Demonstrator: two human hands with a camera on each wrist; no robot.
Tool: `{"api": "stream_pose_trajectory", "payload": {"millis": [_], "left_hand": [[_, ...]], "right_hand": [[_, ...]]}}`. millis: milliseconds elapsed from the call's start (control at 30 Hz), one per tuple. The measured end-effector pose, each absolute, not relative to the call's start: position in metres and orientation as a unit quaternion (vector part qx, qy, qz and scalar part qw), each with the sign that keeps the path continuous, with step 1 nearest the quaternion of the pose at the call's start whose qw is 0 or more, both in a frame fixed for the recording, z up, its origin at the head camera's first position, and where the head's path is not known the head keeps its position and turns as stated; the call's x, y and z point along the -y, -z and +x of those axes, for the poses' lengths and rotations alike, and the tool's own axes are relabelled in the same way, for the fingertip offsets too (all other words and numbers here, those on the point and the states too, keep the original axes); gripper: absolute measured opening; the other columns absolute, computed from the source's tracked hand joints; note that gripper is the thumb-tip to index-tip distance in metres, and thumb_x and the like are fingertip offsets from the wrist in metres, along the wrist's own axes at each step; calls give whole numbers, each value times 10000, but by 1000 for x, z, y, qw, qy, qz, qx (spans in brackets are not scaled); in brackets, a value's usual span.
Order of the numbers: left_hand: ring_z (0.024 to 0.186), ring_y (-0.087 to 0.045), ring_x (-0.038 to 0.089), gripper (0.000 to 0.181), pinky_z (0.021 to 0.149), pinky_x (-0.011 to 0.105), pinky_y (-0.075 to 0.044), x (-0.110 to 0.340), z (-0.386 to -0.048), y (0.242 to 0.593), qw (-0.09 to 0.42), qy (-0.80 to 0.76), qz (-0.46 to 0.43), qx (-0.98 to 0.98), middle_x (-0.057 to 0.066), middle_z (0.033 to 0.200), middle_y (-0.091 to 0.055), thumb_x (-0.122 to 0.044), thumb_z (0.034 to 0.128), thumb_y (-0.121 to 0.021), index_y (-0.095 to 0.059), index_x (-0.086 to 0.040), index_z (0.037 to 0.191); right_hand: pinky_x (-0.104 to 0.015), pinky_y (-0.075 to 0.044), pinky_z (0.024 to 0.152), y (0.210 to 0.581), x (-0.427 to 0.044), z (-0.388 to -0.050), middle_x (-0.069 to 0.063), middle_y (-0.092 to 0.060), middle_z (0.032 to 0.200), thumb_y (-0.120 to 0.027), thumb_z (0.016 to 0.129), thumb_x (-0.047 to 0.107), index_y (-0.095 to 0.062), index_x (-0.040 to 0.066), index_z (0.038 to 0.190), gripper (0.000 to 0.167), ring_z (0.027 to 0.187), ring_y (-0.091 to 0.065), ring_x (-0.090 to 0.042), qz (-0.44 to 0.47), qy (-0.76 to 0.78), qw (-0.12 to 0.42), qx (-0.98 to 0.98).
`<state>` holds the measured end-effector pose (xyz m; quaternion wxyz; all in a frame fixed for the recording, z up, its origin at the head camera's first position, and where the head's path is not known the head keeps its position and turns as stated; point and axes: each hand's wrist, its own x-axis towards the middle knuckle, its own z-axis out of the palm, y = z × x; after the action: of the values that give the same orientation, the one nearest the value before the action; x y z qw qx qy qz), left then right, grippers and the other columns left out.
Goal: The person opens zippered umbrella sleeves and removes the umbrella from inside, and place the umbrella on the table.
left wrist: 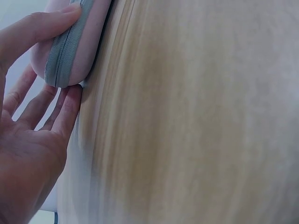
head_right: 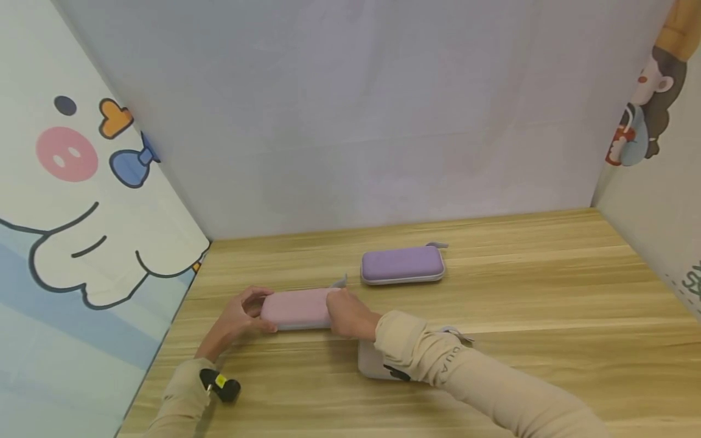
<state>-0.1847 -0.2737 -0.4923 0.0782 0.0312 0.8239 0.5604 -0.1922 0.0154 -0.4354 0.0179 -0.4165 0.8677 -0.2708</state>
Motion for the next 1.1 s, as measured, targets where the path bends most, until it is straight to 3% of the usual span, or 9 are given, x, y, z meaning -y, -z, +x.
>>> {"api": "stream_pose_trajectory", "payload": {"millis": [200,767,1100], "left_hand": [[1179,-531,323,779,955,435,-443,273,-185,491,77,-560,39,-824,139,1321,-512,-54,588,-894,-526,-77,1273],[1162,-547,302,774,955,445,-442,275,-185,494,72,-552,33,-830,85,1299,-533,-117,564,-915,-551,-134,1247],[1144,-558,289,759,958,444,-439,275,-186,493,67,-547,24,-834,83,1279,-554,-117,559,-917,-568,-134,1233]], "right_hand": [[-161,-217,369,434,-14,-190,125,-299,408,-600,565,-175,-423,135,415,387,392,-260,-33,-405,271,30,-873],[-177,-279,403,436,-10,-188,110,-327,425,-597,562,-174,-454,103,423,341,430,-308,-48,-420,268,7,-867],[-170,-243,393,437,-6,-188,116,-298,429,-560,552,-183,-403,140,425,381,421,-276,-46,-419,254,0,-872]]}}
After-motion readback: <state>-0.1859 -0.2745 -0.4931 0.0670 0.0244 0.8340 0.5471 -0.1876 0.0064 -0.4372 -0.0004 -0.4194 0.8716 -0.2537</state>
